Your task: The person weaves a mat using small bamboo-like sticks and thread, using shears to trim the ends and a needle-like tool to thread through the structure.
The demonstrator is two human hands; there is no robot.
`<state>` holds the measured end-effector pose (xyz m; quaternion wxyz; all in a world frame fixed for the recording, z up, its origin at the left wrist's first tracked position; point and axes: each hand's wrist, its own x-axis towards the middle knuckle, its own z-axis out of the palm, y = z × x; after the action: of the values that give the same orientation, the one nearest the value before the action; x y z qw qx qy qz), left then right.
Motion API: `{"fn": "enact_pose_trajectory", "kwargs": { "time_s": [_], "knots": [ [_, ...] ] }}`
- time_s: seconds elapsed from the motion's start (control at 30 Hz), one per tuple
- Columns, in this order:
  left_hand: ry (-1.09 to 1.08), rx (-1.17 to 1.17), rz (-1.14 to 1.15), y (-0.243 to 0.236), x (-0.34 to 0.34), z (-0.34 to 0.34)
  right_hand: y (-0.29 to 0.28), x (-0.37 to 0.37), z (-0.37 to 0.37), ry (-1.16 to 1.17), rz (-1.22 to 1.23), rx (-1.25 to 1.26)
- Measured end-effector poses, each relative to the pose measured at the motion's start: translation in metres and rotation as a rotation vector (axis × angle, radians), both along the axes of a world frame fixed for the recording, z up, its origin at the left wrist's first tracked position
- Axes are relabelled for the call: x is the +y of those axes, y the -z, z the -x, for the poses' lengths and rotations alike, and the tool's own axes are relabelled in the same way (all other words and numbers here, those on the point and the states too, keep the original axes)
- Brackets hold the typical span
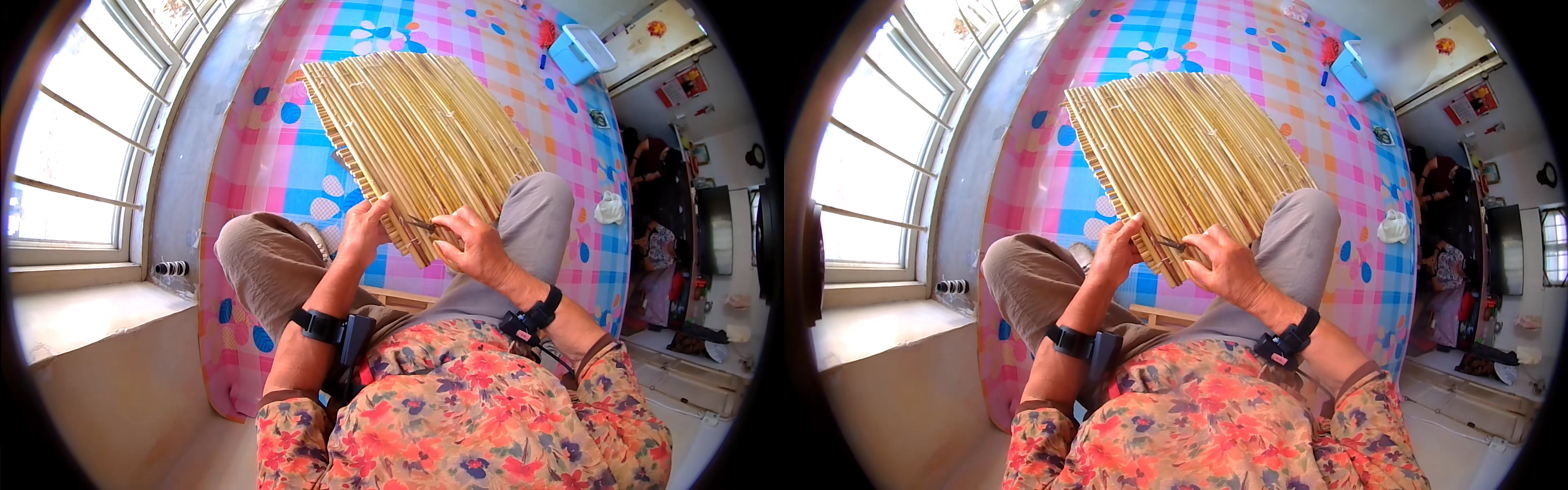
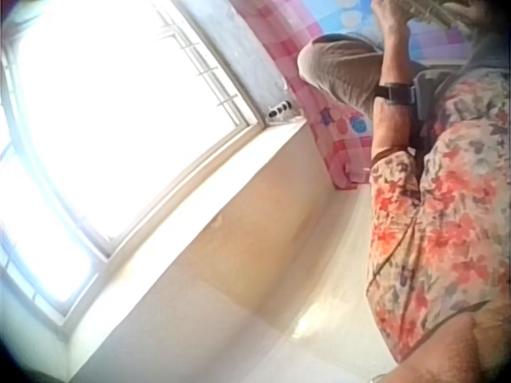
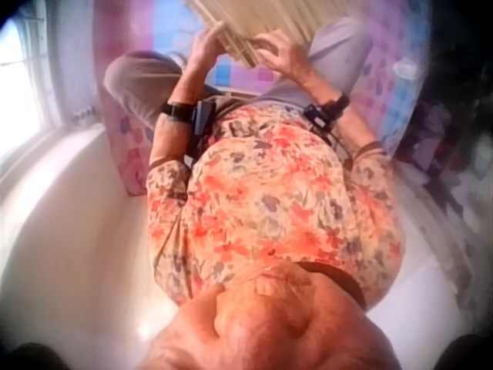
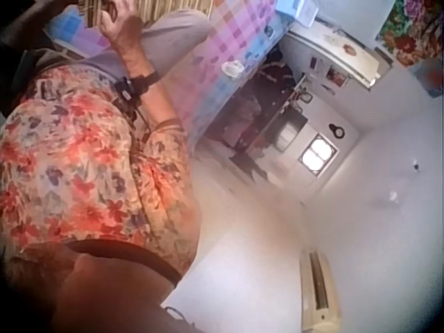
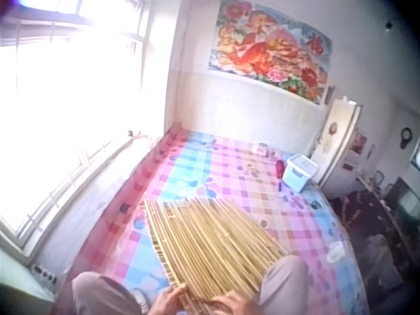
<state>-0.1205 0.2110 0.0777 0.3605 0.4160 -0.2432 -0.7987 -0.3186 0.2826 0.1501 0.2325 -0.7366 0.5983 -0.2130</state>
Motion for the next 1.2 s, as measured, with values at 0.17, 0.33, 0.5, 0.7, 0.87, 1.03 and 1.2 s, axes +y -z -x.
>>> {"fn": "enact_pose_trajectory", "kwargs": {
  "time_s": [0.17, 0.33, 0.5, 0.7, 0.87, 1.03, 1.2],
  "knots": [
    [0.001, -0.009, -0.019, 0.003, 0.000, 0.000, 0.003, 0.001, -0.003, -0.025, 0.101, 0.096],
    [-0.022, -0.001, -0.011, 0.001, 0.001, 0.001, 0.002, -0.005, -0.008, -0.031, 0.139, 0.160],
    [-0.031, -0.007, 0.002, 0.000, 0.002, 0.001, -0.003, 0.000, -0.005, -0.030, 0.111, 0.179],
    [-0.018, 0.007, -0.001, -0.003, 0.001, 0.001, -0.002, -0.002, -0.001, -0.036, 0.167, 0.208],
    [-0.024, -0.001, -0.010, -0.006, 0.002, 0.002, 0.001, -0.005, -0.005, -0.069, 0.179, 0.209],
    [-0.024, -0.010, -0.010, -0.004, 0.002, 0.002, 0.000, -0.006, -0.012, -0.070, 0.200, 0.250],
    [-0.027, 0.003, -0.012, -0.003, 0.002, 0.002, 0.005, -0.004, -0.013, -0.052, 0.206, 0.235]
  ]
}}
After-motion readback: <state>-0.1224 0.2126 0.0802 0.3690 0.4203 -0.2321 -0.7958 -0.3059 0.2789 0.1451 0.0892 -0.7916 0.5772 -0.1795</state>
